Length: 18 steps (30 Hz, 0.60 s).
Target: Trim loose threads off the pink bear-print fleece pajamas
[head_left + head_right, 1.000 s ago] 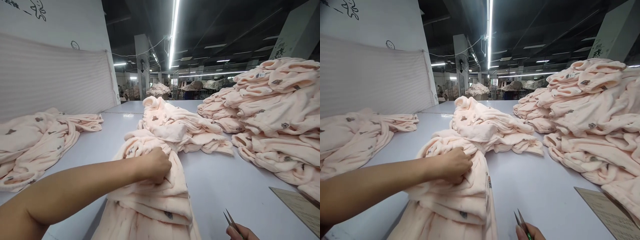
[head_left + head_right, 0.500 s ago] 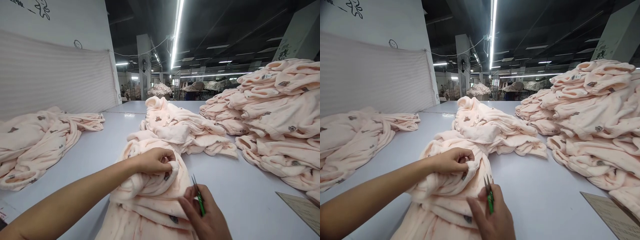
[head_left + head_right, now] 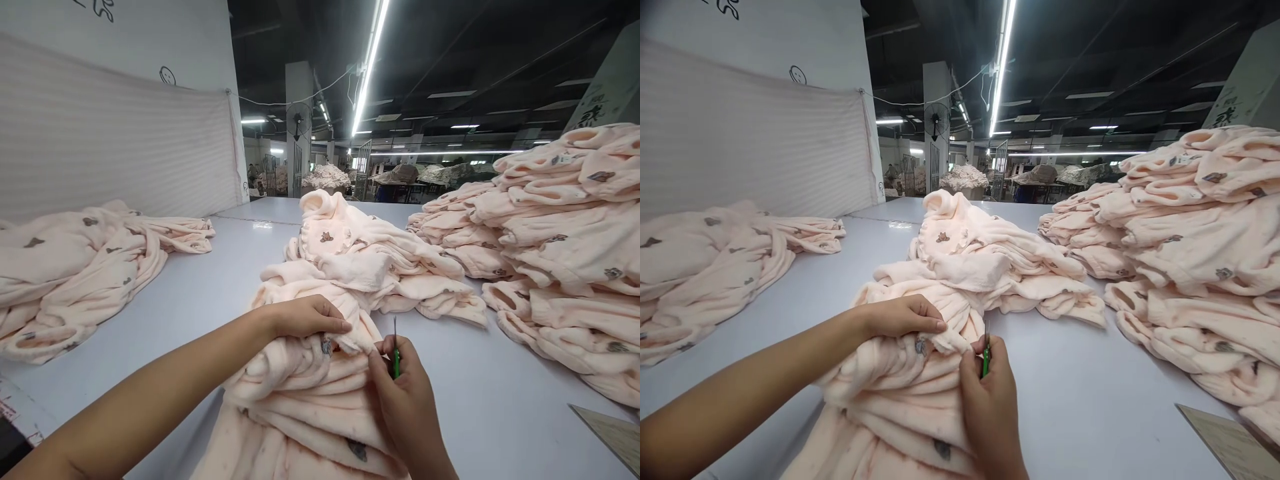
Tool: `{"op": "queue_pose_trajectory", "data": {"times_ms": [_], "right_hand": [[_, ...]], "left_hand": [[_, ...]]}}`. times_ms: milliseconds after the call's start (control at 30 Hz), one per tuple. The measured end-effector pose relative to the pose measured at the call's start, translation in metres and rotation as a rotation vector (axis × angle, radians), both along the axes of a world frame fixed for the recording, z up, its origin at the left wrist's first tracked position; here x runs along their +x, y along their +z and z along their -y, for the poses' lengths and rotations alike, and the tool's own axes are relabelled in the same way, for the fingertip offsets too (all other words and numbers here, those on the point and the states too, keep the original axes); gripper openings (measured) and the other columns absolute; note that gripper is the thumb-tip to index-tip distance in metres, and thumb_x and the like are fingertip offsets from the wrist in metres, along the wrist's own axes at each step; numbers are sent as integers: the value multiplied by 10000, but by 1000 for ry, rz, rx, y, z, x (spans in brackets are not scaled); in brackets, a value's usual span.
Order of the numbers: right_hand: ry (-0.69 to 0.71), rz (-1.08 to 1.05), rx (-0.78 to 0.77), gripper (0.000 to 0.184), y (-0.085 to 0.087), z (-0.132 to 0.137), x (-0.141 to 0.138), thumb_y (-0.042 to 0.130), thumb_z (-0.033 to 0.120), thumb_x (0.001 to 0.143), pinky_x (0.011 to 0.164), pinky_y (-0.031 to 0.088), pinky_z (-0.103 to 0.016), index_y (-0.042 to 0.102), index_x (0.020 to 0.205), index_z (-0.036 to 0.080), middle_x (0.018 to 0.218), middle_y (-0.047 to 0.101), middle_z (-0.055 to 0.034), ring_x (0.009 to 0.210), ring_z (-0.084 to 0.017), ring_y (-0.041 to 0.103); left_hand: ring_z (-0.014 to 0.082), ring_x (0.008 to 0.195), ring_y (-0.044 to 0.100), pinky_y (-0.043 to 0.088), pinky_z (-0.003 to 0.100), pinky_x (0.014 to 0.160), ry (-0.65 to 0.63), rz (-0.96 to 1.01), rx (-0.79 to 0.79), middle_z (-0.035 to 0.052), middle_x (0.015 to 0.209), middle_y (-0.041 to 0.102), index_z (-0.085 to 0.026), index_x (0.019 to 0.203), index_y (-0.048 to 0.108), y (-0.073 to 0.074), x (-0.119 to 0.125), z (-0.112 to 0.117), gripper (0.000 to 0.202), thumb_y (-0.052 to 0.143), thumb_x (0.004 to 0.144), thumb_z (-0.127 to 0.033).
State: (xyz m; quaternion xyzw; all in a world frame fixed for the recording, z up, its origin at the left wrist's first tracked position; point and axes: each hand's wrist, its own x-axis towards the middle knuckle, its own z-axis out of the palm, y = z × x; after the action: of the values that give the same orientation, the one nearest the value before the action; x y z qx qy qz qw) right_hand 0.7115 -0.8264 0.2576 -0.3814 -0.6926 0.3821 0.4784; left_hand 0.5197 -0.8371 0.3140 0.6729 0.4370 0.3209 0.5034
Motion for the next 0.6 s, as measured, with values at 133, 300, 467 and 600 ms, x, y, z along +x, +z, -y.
{"op": "queue_pose_trajectory", "data": {"times_ms": [133, 300, 467, 600], "right_hand": [[43, 63, -51, 266, -6, -6, -2, 531, 477, 801, 576, 347, -232, 444, 749, 231, 661, 426, 55, 626, -137, 421], [34, 65, -106, 336, -1, 10, 9, 498, 557, 804, 577, 333, -231, 474, 728, 230, 642, 418, 53, 616, -135, 404], [70, 78, -124, 338, 1, 25, 15, 494, 560, 807, 591, 344, -215, 524, 731, 231, 624, 435, 47, 629, -137, 423], [78, 98, -122, 326, -3, 25, 10, 502, 558, 807, 603, 336, -219, 548, 767, 238, 621, 437, 43, 655, -147, 442]], "left_hand": [[60, 402, 291, 229, 216, 404, 5, 45, -75, -73, 447, 359, -138, 620, 547, -4, 1, -3, 455, 622, 693, -581], [60, 416, 310, 241, 217, 419, 14, 112, -117, -60, 467, 406, -122, 648, 584, -6, 1, -2, 453, 629, 694, -570], [56, 424, 311, 244, 212, 429, 35, 162, -138, -60, 465, 408, -118, 615, 572, -5, 0, -2, 440, 657, 678, -545], [55, 418, 339, 266, 206, 432, 30, 177, -153, -57, 462, 432, -115, 614, 572, -4, 1, -1, 443, 660, 677, -544]]}}
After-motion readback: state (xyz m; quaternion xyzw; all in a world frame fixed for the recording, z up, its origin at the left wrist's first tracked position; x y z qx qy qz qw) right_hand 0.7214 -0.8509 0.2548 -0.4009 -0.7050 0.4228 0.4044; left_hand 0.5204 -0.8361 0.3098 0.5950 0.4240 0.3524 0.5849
